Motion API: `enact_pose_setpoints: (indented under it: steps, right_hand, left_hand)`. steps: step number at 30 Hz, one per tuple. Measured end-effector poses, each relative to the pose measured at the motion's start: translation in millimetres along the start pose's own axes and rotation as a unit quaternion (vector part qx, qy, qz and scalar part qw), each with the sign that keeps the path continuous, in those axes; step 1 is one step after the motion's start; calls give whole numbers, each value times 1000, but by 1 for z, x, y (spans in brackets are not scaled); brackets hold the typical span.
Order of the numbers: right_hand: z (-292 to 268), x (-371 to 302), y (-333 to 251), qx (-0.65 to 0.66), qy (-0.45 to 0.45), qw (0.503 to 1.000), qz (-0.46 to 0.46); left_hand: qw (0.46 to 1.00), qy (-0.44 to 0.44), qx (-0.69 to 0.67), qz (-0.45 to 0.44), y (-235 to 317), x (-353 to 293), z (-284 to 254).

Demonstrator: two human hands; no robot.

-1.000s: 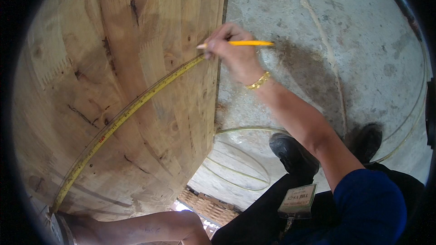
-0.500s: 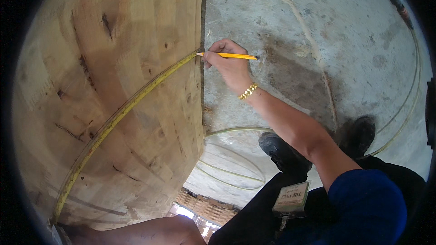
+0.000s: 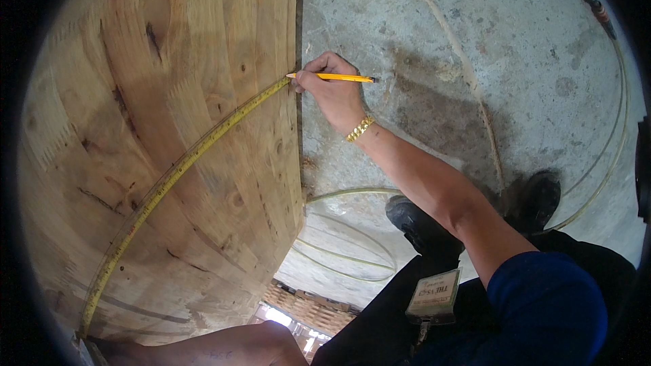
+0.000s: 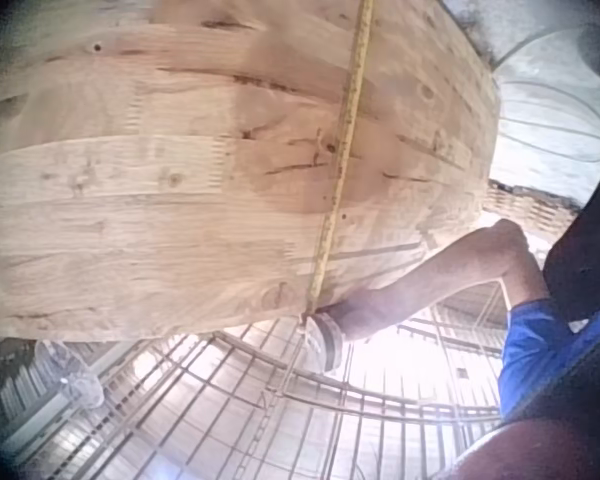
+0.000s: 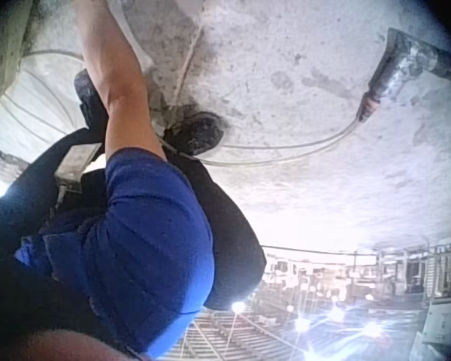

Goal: The person assembles a wooden structure by measuring and marking a wooden panel, then using a drill to fasten screws. They handle screws, a drill, a tape measure, and a pencil while working on the wooden frame.

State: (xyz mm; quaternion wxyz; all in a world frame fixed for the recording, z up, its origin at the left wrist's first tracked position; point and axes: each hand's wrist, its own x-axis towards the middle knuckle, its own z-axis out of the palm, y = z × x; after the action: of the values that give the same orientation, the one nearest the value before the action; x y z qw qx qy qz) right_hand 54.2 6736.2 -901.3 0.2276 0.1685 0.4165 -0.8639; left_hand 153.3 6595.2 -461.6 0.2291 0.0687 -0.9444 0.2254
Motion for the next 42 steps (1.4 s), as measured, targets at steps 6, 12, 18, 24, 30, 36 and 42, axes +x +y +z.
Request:
enact_pose_setpoints:
  steps: [6, 12, 18, 24, 30, 36, 42]
  right_hand:
    - [4, -1, -2, 19, -3, 1000, 15]
    - [3, 0, 0, 39, 5, 999, 9]
    - [3, 0, 0, 2, 4, 1000, -3]
    - [5, 0, 0, 2, 7, 1000, -7]
    - [3, -1, -2, 13, 7, 1000, -10]
    - [3, -3, -3, 10, 3, 1000, 5]
    - [3, 0, -4, 5, 6, 1000, -6]
  left_hand:
    - [1000, 1, 2, 1, -1, 0, -1]
    - [1000, 3, 1, 3, -1, 1, -2]
    - [1000, 0, 2, 5, -1, 3, -2]
    - [1000, 3, 2, 9, -3, 6, -4]
    - [1000, 2, 8, 11, -4, 8, -7]
    - [1000, 2, 11, 14, -3, 8, -9]
    - [1000, 1, 15, 21, -6, 16, -8]
